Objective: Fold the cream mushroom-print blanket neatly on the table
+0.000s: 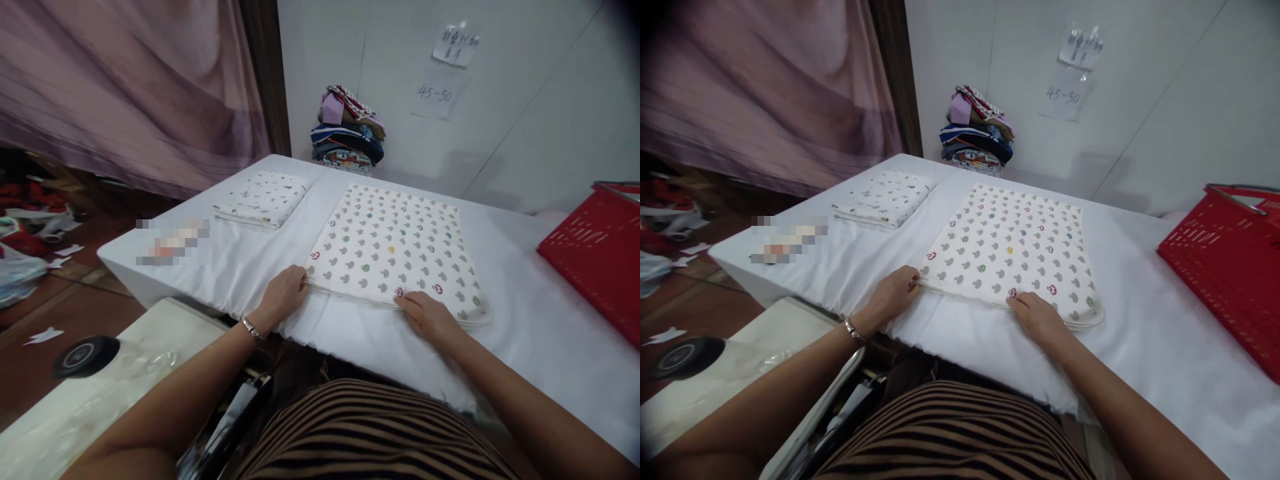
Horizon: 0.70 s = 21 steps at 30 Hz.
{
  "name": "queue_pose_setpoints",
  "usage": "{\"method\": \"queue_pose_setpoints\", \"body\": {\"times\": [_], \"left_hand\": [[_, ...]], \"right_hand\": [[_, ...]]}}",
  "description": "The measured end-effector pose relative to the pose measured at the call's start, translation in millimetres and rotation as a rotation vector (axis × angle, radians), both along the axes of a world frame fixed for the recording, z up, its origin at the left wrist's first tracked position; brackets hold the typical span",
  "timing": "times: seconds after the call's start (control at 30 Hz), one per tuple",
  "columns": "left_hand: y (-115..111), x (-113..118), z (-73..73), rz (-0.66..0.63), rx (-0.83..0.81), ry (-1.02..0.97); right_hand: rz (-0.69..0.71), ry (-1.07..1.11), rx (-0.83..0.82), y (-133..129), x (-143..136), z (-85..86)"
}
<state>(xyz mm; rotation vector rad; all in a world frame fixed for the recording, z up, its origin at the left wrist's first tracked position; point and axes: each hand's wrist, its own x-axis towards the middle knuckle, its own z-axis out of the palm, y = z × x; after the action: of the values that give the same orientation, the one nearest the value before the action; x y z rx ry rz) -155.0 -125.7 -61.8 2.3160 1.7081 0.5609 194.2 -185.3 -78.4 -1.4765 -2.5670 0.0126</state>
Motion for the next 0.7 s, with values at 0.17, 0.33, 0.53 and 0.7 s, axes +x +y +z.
{"method": "queue_pose_setpoints", "body": {"times": [0.17,0.33,0.53,0.7], "left_hand": [[12.0,0.9,11.8,0.065,-0.076,-0.077],[20.2,7.1,9.9,0.051,-0.081,0.123],[14.6,14.7,2.6,-0.090,0.102,0.179],[14.4,22.5,-4.6,-0.422,0.276,0.204]], "right_hand": [[-0.009,-0.008,0.030,-1.9,-9.5,5.4],[0.019,0.018,0.033,1.3,-38.1,10.8],[0.061,-0.009,0.017,19.5,-75.8,11.6],[0.073,-0.080,0.007,30.5,-84.2,10.1]]}}
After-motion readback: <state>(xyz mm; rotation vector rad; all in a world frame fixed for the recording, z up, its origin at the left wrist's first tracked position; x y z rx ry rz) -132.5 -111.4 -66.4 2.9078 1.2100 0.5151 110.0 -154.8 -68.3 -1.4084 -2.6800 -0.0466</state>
